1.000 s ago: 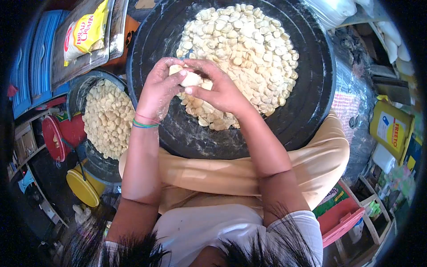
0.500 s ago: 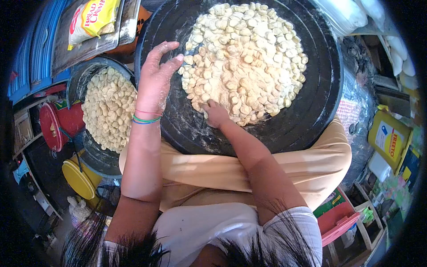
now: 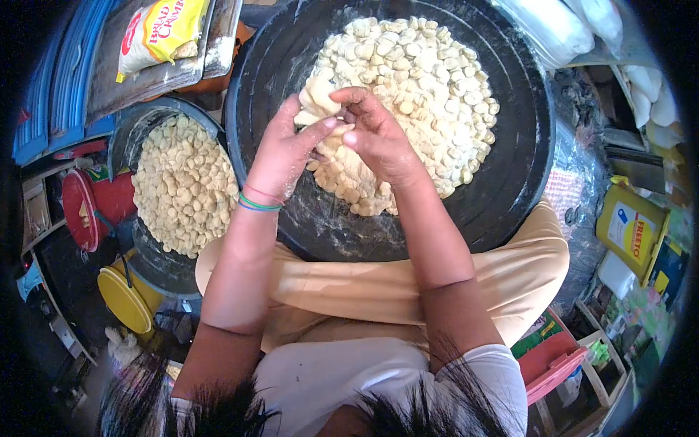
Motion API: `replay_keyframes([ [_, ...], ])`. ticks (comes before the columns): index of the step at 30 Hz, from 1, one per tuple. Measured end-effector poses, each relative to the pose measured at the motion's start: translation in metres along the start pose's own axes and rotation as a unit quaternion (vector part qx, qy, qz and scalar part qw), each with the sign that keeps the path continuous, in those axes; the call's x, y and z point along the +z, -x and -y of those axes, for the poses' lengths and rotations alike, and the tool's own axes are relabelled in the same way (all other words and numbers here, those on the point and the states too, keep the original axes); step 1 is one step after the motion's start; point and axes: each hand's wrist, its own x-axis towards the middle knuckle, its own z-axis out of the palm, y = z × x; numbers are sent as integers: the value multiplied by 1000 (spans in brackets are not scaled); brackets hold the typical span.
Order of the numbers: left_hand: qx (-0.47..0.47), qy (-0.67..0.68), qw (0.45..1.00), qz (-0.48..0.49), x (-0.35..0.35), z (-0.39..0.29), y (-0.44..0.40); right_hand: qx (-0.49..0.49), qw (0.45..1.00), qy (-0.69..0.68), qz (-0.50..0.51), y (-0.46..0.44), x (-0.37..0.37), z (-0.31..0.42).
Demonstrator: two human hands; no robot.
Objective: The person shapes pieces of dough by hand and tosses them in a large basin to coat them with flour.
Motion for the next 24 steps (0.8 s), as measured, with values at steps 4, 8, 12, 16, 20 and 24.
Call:
replay_keyframes([
  [4, 104, -167, 980, -37, -1, 6, 2, -5, 977, 210, -39, -1, 3, 8],
  [8, 10, -25, 1000, -10, -1, -6, 8, -39, 973, 209, -89, -1, 13, 12],
  [12, -61, 21, 998, -16, -2, -9, 8, -34, 957, 281, -62, 2, 4, 12],
  [16, -48, 80, 994, -53, -3, -11, 9, -111, 924, 273, -245, -6, -8, 16],
  [20, -36, 19, 998, -41, -1, -8, 8, -129, 877, 462, -11, 3, 4, 18],
  [24, -95, 31, 993, -65, 5, -23, 8, 83, 961, 240, -107, -1, 7, 12],
])
